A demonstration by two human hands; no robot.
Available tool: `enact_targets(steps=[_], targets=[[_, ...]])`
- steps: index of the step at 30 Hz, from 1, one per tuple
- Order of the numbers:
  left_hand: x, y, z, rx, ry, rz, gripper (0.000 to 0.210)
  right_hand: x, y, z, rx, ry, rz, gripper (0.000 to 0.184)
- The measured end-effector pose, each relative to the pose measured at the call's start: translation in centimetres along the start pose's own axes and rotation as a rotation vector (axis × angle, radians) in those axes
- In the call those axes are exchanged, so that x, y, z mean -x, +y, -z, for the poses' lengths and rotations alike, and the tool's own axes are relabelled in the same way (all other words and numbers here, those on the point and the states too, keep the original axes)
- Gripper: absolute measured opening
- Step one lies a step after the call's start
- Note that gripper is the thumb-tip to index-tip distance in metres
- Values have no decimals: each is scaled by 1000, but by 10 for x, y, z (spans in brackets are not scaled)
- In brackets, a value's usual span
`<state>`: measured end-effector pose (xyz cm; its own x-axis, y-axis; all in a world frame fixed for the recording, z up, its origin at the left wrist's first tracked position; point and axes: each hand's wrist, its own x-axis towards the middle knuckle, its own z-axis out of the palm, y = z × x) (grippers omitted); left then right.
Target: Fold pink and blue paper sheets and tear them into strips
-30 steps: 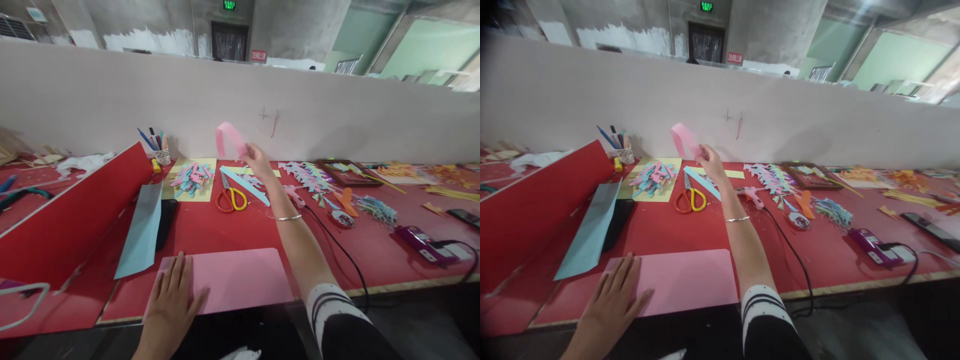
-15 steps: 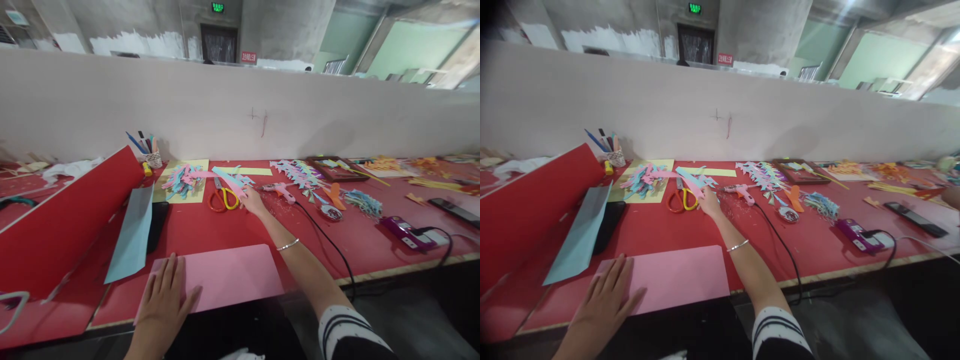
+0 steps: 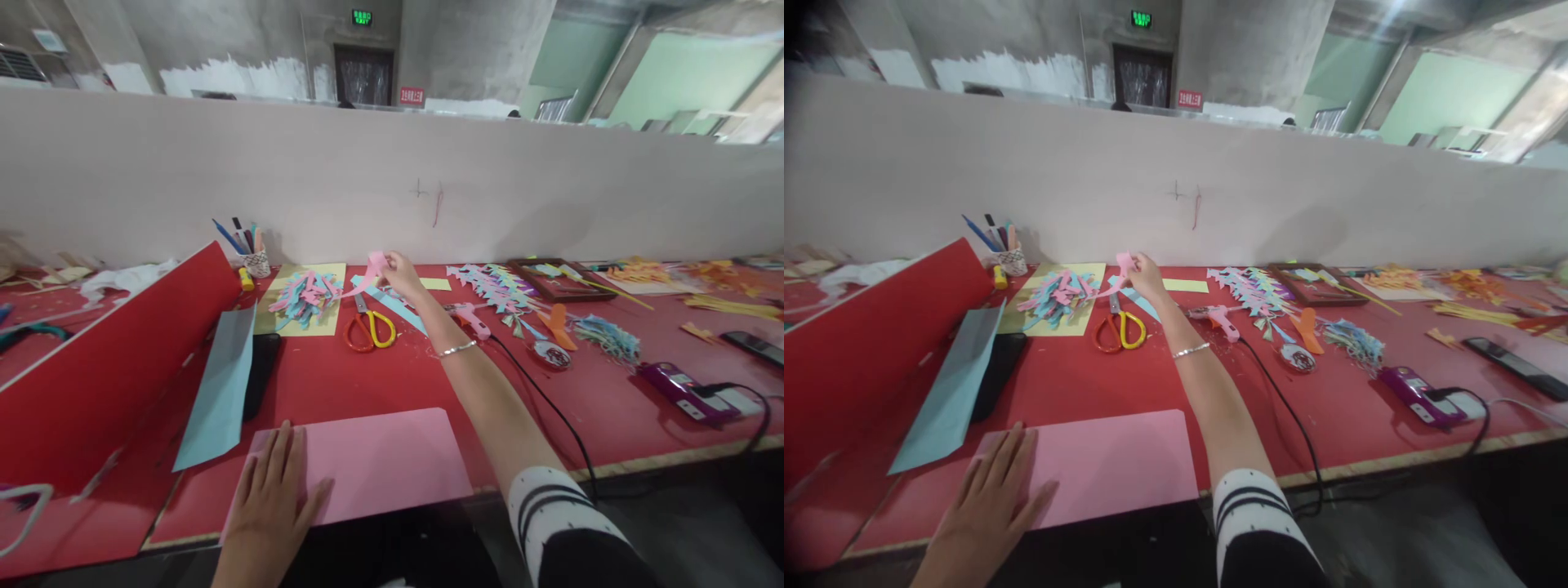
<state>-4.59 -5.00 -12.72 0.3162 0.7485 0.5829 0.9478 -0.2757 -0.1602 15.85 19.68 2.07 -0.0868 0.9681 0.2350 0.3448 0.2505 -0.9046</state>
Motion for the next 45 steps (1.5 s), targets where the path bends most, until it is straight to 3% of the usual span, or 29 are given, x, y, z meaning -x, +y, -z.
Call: enact_targets(steps=[4,9,12,14,19,22,27,29,32,34,38,42,45], targets=[[1,-6,3,25,-31,-162,40,-27,-21,-8,-41,21,203,25],[1,0,2,-3,17,-88,37,-32,-28,0,20,123,388,27],[-1,4,1,13,10,-10,42,-17,-10,4,147,76,253,27],[-1,5,0,20,4,33,48,-2,7,5,328,4,46,30],[0,4,-1,53,-28,43,51,40,39,3,520,-123,-106,32],[1,0,-5,61,-36,32,53,61,40,7,667,-192,-129,31],[-6,-9,-15,109,-26,-74,63,102,17,21,836,-274,-75,35],[-14,-8,-14,117,-27,-67,60,128,8,23,865,-420,5,37],[-30,-3,-5,106,-50,-11,51,170,4,16,759,-638,114,54],[-42,2,4,107,-65,-21,46,194,6,8,794,-596,118,63],[-61,11,17,52,-20,-15,40,217,14,-2,799,-488,16,58],[-67,28,22,157,-13,-51,35,215,20,-1,623,-433,-29,46],[-64,44,28,300,-30,-70,37,214,20,-2,419,-436,23,40]])
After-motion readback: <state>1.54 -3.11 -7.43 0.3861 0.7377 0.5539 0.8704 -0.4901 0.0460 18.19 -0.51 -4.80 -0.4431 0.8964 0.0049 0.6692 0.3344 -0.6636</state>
